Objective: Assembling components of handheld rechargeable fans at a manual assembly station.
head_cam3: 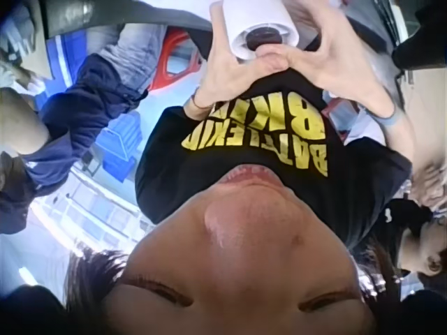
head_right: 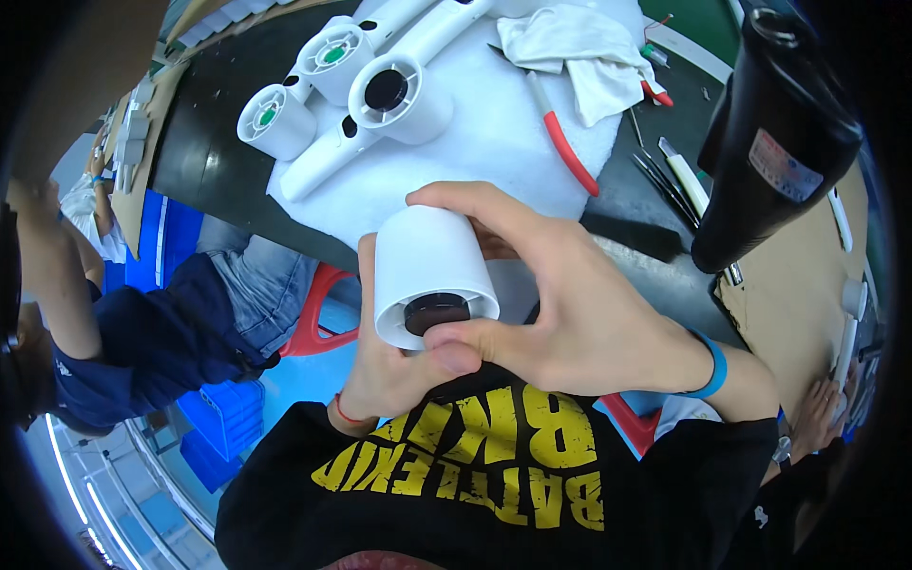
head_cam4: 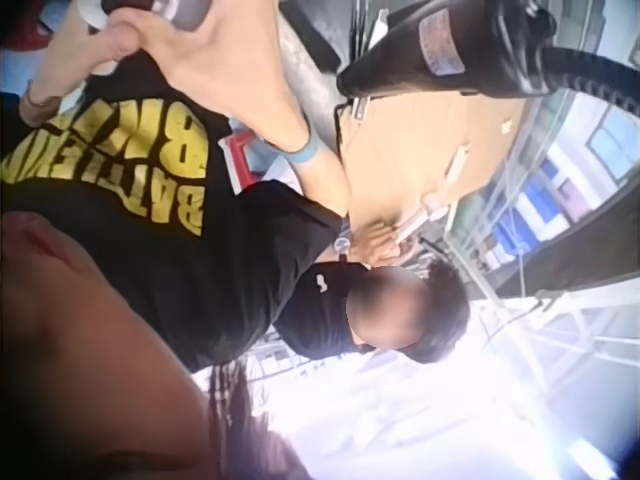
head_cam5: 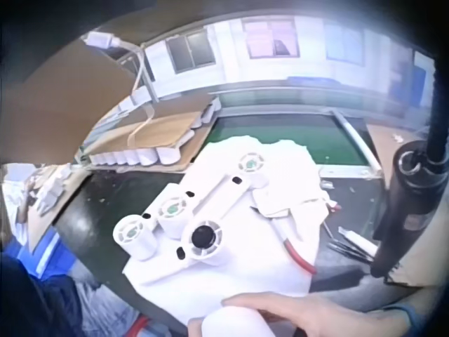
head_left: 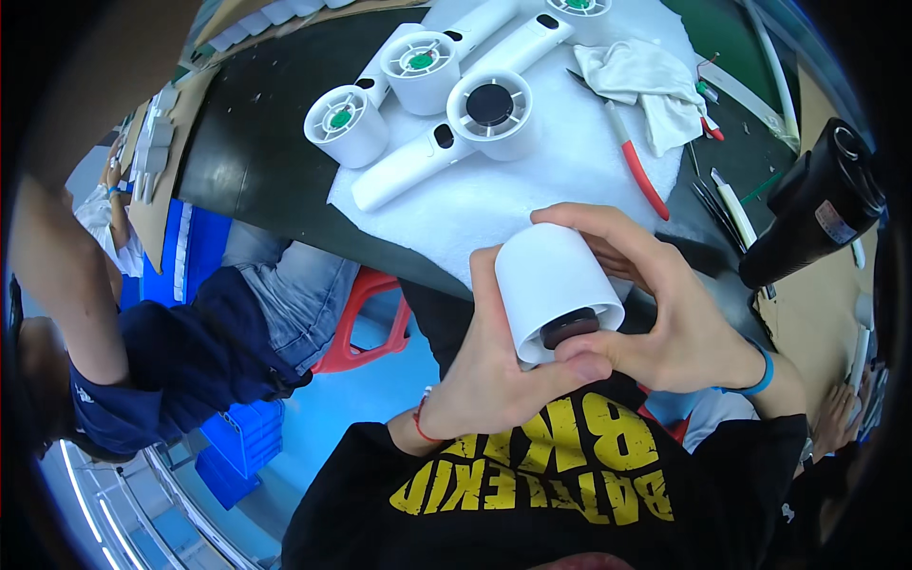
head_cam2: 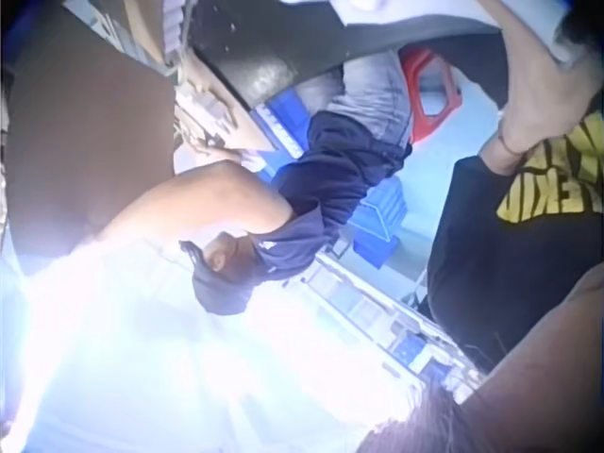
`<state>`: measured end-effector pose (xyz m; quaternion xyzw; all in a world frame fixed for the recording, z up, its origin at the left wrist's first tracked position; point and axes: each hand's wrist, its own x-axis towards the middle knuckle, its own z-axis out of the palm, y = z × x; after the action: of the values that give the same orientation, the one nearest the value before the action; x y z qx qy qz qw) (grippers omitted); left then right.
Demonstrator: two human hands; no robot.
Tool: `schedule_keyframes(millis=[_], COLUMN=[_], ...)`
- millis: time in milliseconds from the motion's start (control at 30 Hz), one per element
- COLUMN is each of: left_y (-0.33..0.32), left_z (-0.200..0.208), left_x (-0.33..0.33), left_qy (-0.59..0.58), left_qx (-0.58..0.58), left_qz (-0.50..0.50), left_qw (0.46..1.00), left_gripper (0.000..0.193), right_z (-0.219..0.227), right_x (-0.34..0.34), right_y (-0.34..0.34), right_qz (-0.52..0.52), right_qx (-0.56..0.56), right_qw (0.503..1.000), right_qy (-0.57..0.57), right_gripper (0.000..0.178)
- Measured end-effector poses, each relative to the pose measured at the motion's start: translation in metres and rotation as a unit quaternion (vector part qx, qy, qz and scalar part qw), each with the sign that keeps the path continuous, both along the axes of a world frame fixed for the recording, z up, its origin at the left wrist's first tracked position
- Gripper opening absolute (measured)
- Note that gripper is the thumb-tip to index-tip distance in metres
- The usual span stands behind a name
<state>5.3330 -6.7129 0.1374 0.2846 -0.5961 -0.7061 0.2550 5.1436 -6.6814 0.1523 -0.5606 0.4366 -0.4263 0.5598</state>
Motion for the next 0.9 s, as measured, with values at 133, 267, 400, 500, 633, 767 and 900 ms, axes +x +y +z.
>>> schedule_keyframes(millis=[133, 267, 400, 500, 633, 767, 900], left_y=[-0.009, -0.010, -0.003, -0.002, -0.012, -0.020, -0.013], left_z=[0.000, 0.011, 0.014, 0.015, 0.012, 0.019, -0.003], left_x=[0.000, 0.000, -0.001, -0.004, -0.006, -0.003, -0.005], left_qy=[0.010, -0.052, -0.127, -0.139, -0.108, -0.136, -0.085], left_qx=[-0.034, -0.105, -0.111, -0.091, -0.096, -0.021, 0.046], left_qz=[-0.028, -0.056, -0.036, -0.028, -0.018, -0.058, -0.102], left_qw=[0.999, 0.992, 0.985, 0.986, 0.989, 0.989, 0.990], left_gripper=[0.092, 0.096, 0.102, 0.107, 0.093, 0.105, 0.110], right_z=[0.009, 0.012, 0.004, 0.006, 0.002, -0.001, -0.011], right_x=[-0.003, -0.003, 0.000, -0.003, -0.001, -0.005, -0.014], right_y=[-0.003, -0.002, 0.000, -0.002, -0.007, -0.011, -0.004], right_qz=[0.005, -0.015, -0.040, -0.042, -0.057, -0.023, 0.006], right_qx=[0.034, -0.007, -0.031, -0.017, -0.034, -0.007, 0.002], right_qw=[0.999, 0.997, 0.996, 0.997, 0.996, 0.998, 0.996], right_qy=[0.014, 0.072, 0.078, 0.065, 0.061, 0.057, 0.092], right_gripper=[0.086, 0.081, 0.077, 0.076, 0.075, 0.082, 0.079])
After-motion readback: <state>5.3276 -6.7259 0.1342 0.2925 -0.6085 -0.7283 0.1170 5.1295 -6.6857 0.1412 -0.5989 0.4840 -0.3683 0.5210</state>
